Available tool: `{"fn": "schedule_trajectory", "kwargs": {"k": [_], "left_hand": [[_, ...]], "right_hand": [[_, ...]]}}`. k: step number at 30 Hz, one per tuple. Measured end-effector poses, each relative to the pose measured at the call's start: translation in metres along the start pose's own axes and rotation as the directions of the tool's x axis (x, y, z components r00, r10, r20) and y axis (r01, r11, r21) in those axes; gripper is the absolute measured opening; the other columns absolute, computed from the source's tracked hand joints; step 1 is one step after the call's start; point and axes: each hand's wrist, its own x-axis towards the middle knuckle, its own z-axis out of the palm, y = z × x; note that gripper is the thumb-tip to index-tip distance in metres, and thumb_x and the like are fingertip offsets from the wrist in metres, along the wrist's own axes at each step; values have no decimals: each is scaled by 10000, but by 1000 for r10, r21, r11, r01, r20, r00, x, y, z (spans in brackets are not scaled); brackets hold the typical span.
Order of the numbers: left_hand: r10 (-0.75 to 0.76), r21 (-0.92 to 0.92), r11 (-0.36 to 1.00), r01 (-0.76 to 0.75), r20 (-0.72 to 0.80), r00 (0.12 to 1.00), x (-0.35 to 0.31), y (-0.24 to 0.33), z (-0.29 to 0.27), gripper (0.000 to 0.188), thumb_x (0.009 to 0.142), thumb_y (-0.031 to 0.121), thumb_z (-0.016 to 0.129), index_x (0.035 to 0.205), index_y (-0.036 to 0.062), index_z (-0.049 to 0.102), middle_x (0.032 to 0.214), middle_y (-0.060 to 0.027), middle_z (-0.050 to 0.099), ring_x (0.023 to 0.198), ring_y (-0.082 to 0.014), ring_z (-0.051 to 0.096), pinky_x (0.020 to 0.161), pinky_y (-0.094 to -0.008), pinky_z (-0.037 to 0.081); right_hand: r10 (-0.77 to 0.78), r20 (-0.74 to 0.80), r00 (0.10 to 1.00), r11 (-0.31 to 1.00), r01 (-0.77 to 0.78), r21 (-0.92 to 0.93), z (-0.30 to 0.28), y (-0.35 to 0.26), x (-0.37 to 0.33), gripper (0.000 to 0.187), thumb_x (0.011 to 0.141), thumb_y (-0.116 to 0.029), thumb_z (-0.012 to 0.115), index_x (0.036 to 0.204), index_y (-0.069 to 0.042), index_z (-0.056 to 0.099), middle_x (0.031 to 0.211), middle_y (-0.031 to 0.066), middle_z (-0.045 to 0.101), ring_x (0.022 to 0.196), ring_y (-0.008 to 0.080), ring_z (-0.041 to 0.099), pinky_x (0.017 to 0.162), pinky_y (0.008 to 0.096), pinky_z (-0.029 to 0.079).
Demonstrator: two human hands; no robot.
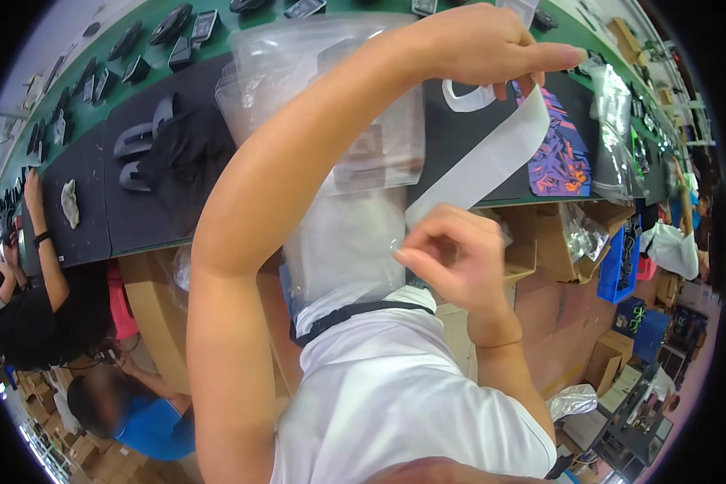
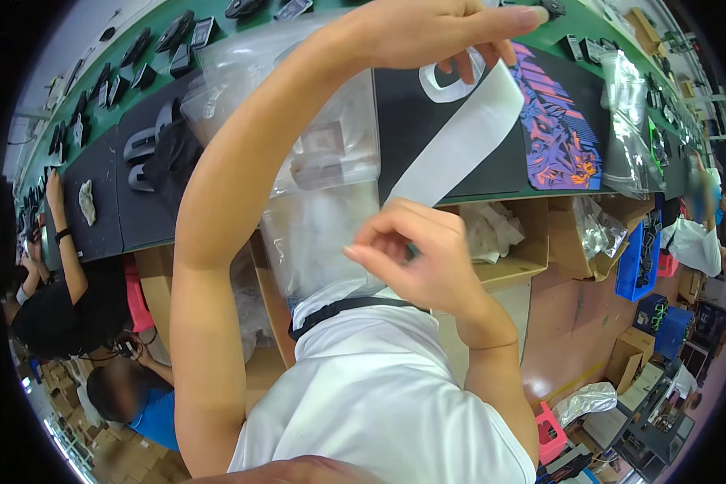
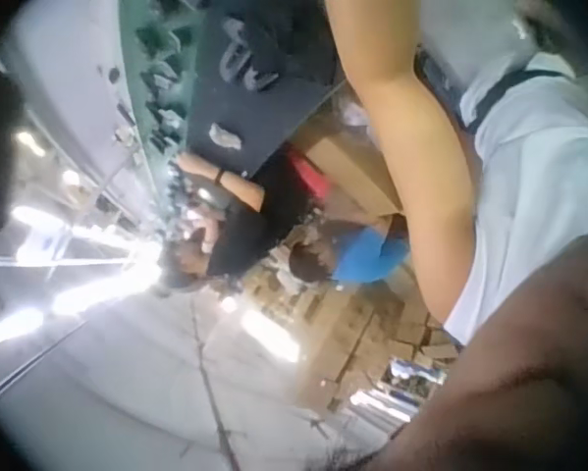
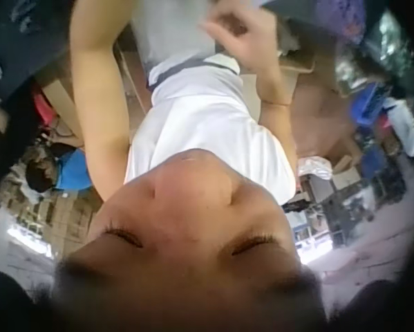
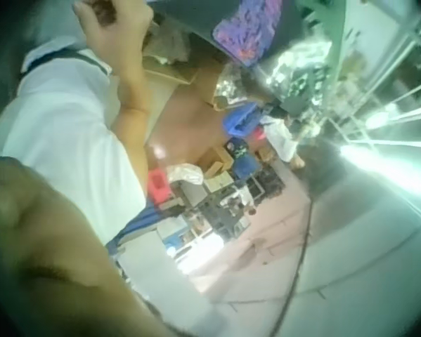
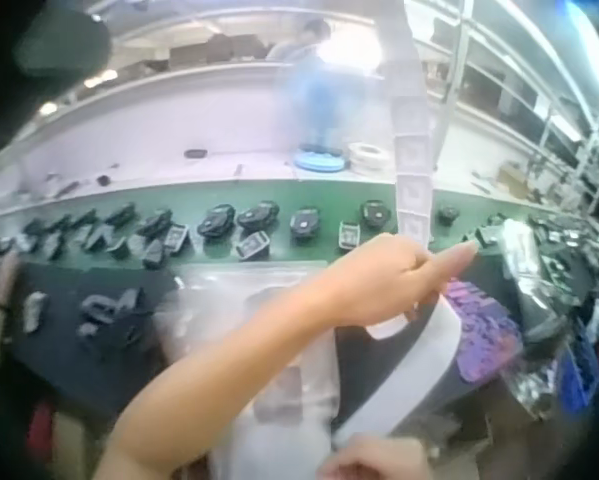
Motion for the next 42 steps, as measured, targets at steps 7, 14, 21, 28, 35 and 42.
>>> {"fn": "schedule_trajectory", "kwargs": {"k": [7,14,21,28,35,42], "left_hand": [[107,46,993,-106,-30,994,2,-6,7,810,978,643,379,821,-76,717,783,-220,706,774,-315,702,785,-382,531],[137,55,989,-134,-53,989,4,-6,8,815,976,648,377,814,-73,721,793,-209,713,811,-324,704,811,-381,531],[-18,49,999,18,5,1000,-1,7,2,814,978,647,370,819,-69,722,793,-207,714,759,-310,706,792,-386,537],[224,118,970,-214,-86,971,-1,-2,5,811,981,642,372,806,-71,715,776,-200,708,684,-273,699,760,-369,547],[-39,71,997,41,-38,999,-7,18,3,822,979,647,360,796,-71,715,747,-200,700,653,-295,693,765,-396,548],[-98,69,993,94,56,994,15,-10,8,838,869,793,405,944,44,773,993,-110,743,818,-219,724,806,-356,554]], "right_hand": [[262,-34,965,964,-259,65,27,57,-2,139,796,-83,792,821,8,689,576,-30,480,524,31,385,481,216,313],[342,17,940,939,-342,16,21,55,4,124,807,-27,774,844,29,669,646,-84,476,598,2,367,536,178,295],[370,11,929,929,-370,24,24,56,5,140,790,-75,787,828,16,688,582,-81,357,550,23,326,505,209,273],[324,-18,946,945,-324,-32,25,48,5,160,777,-118,801,830,0,707,542,-58,305,506,48,293,479,241,249],[280,-60,958,955,-284,-86,28,55,7,154,763,-108,806,826,-7,709,539,-45,310,498,53,295,476,240,253],[88,-207,974,966,-134,-221,47,65,7,144,755,-27,792,865,-10,701,560,-23,399,491,67,340,476,242,311]]}}
